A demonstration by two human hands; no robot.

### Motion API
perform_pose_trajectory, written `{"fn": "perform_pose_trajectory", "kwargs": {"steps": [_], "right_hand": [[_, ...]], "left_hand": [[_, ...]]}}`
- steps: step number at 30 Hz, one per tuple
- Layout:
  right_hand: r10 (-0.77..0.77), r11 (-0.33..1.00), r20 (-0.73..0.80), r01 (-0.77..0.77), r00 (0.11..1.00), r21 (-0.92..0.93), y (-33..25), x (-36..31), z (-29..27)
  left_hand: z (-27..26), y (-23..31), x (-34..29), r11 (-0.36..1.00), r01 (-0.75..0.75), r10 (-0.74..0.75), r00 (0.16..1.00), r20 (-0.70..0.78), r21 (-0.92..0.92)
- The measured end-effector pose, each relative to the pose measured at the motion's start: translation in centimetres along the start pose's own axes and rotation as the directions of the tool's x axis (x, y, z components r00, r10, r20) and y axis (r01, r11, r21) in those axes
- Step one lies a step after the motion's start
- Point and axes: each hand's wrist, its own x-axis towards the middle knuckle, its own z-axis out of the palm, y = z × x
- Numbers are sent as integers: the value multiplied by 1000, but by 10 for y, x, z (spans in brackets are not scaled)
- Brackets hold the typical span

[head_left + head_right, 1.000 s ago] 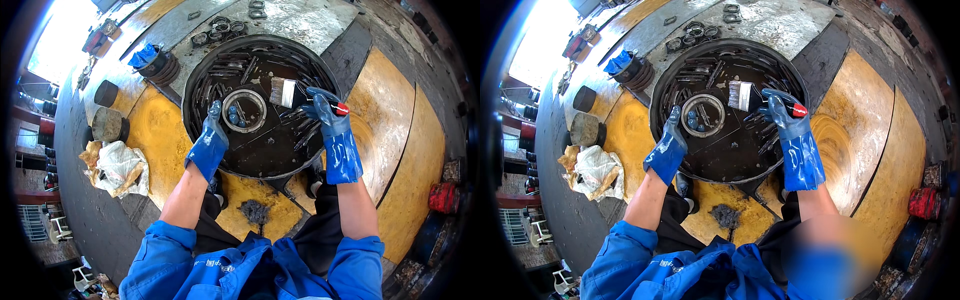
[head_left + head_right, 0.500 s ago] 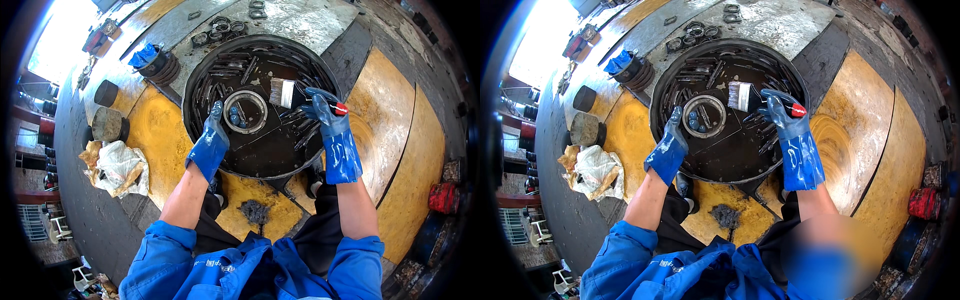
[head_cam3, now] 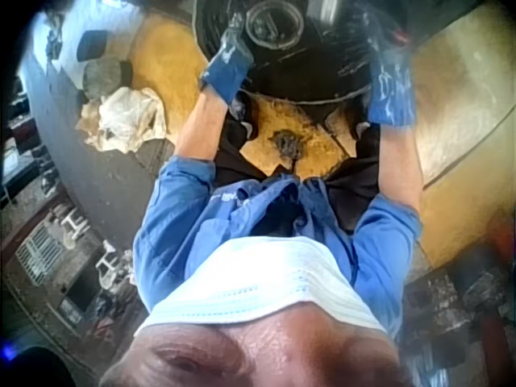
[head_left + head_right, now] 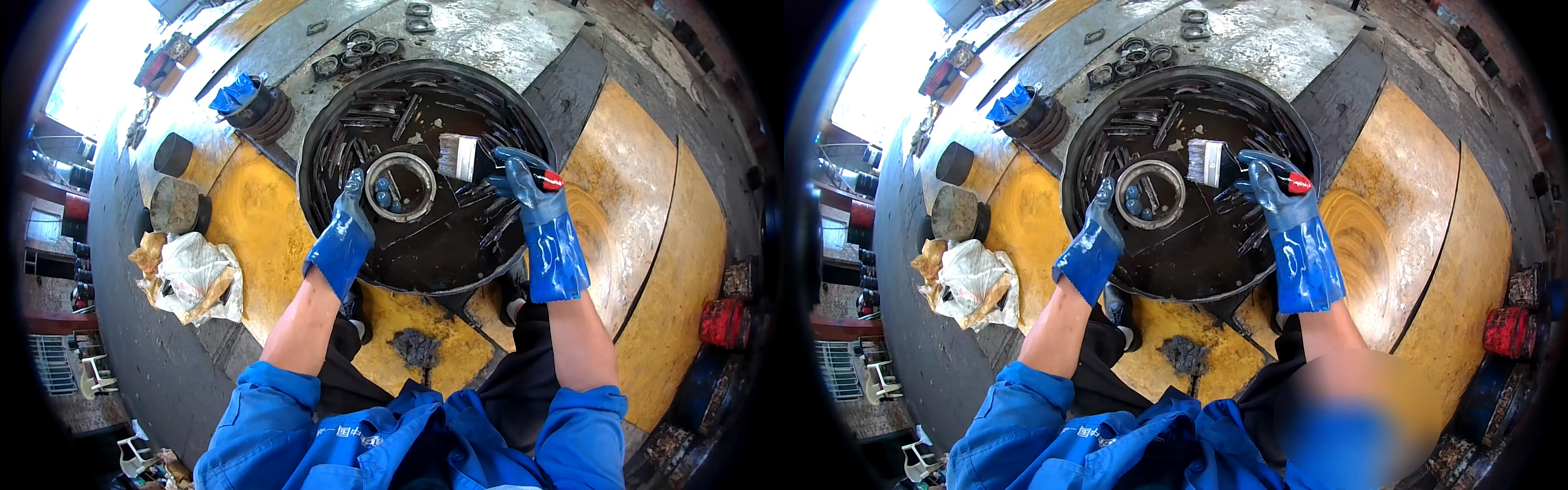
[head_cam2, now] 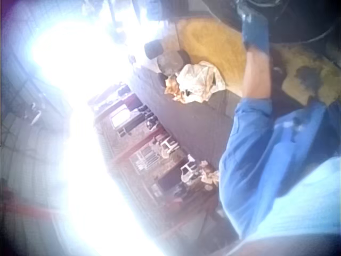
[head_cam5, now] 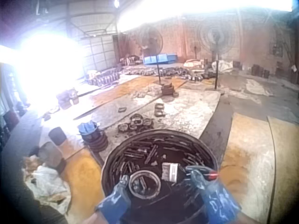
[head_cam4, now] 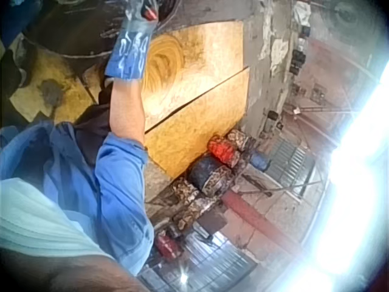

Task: The person cleans various metal parts in a container of liquid using a brush and their hands.

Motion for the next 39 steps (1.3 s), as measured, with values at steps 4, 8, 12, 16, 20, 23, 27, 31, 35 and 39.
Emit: {"fn": "perform_pose_trajectory", "kwargs": {"steps": [4, 8, 12, 16, 20, 23, 27, 31, 35, 39], "right_hand": [[-15, 1000, 4, 15, 1000, 10, 3, 1, -1], [-68, 998, 17, 68, 998, -9, 13, 5, -5], [-37, 999, 5, 37, 999, -17, 12, 4, -3], [-92, 996, 29, 91, 995, 17, 15, 5, 0], [-74, 997, 4, 74, 997, -9, 11, 2, 1], [-56, 998, 10, 56, 998, -29, 9, 0, 2], [3, 1000, 30, -3, 1000, -24, 3, -4, 5], [115, 982, 68, -103, 991, -158, 9, -2, 5], [112, 987, 117, -97, 987, -130, 24, -6, 8], [57, 962, 154, -14, 986, -272, 21, -15, 9]], "left_hand": [[6, 3, -8, 999, -2, 2, 1000, -12, 41], [6, 3, -8, 1000, -5, 5, 1000, -19, 28], [-3, 3, -1, 1000, 11, -12, 999, 42, 24], [-8, 3, 2, 1000, -14, 13, 996, 87, 20], [-3, 3, 0, 999, 40, -40, 999, 22, -17], [-10, 2, 3, 999, 21, -23, 995, 99, 27], [-3, -2, 3, 1000, 21, -21, 1000, -15, 17], [4, -1, -1, 999, -27, 25, 999, -44, -44], [6, 5, -2, 998, -18, 14, 999, -52, -59], [8, 4, 1, 996, -85, 84, 996, -26, -21]]}}
